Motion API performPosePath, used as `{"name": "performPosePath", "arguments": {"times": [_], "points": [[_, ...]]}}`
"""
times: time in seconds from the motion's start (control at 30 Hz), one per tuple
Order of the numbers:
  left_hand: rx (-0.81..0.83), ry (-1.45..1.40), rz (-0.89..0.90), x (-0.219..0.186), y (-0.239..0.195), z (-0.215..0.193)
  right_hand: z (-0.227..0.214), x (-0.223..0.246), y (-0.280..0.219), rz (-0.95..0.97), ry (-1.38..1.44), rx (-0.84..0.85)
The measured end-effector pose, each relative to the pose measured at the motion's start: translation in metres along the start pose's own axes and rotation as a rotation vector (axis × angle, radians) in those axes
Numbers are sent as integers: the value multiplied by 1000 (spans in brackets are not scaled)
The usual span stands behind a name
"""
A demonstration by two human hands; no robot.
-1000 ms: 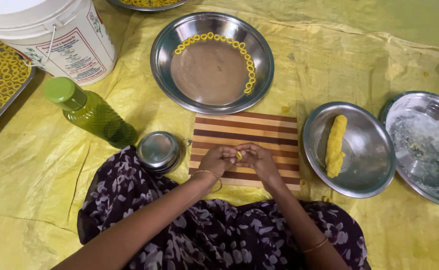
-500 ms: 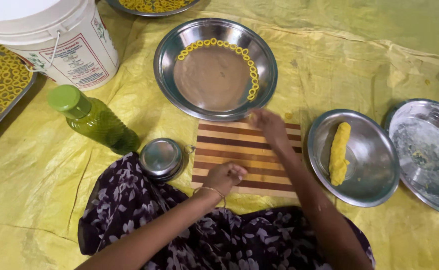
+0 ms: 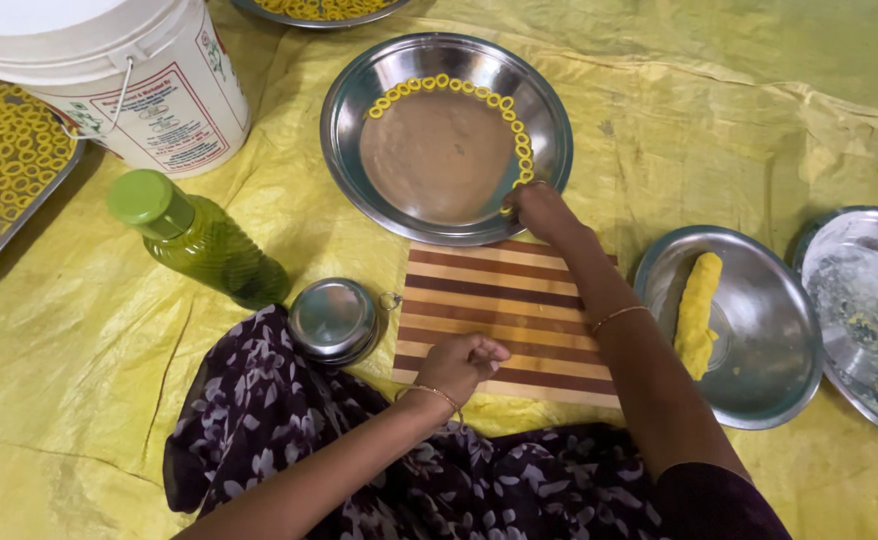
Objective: The person rolls small pieces of yellow dough into thin ropes on a wooden board, then joins the ends to form rings. The rings are placed into a metal bowl, and the process repeats with additional dough pieces.
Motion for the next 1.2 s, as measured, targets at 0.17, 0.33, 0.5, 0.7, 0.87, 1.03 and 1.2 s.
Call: {"name": "performPosePath", "arguments": {"times": [0.17, 0.33, 0.5, 0.7, 0.87, 1.03, 1.2], "points": [[17, 14, 3, 1, 2, 1, -11, 3, -5, -95, -58, -50], [-7, 26, 9, 1, 2, -3, -27, 38, -31, -126, 102, -309], [-49, 88, -28, 5, 1, -11, -16, 90, -108, -60, 66, -396], [-29, 148, -62, 14, 6, -14, 1, 96, -192, 140, 22, -336], [-13, 178, 11, 23, 15, -17, 9, 96, -200, 103, -30, -456], [-15, 174, 62, 19, 20, -34, -6, 41, -220, 381, 124, -722], [10, 104, -40, -1, -5, -39, -13, -72, -312, 713, 77, -983]]}}
Point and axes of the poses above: each hand's wrist, its own y-axis towards the middle knuckle, its own z-axis out of the palm, x = y × z, the point moved 4 cm from there along y, towards the middle knuckle, and after that the axes turned 1 degree about -z, right-handed, at the moved point
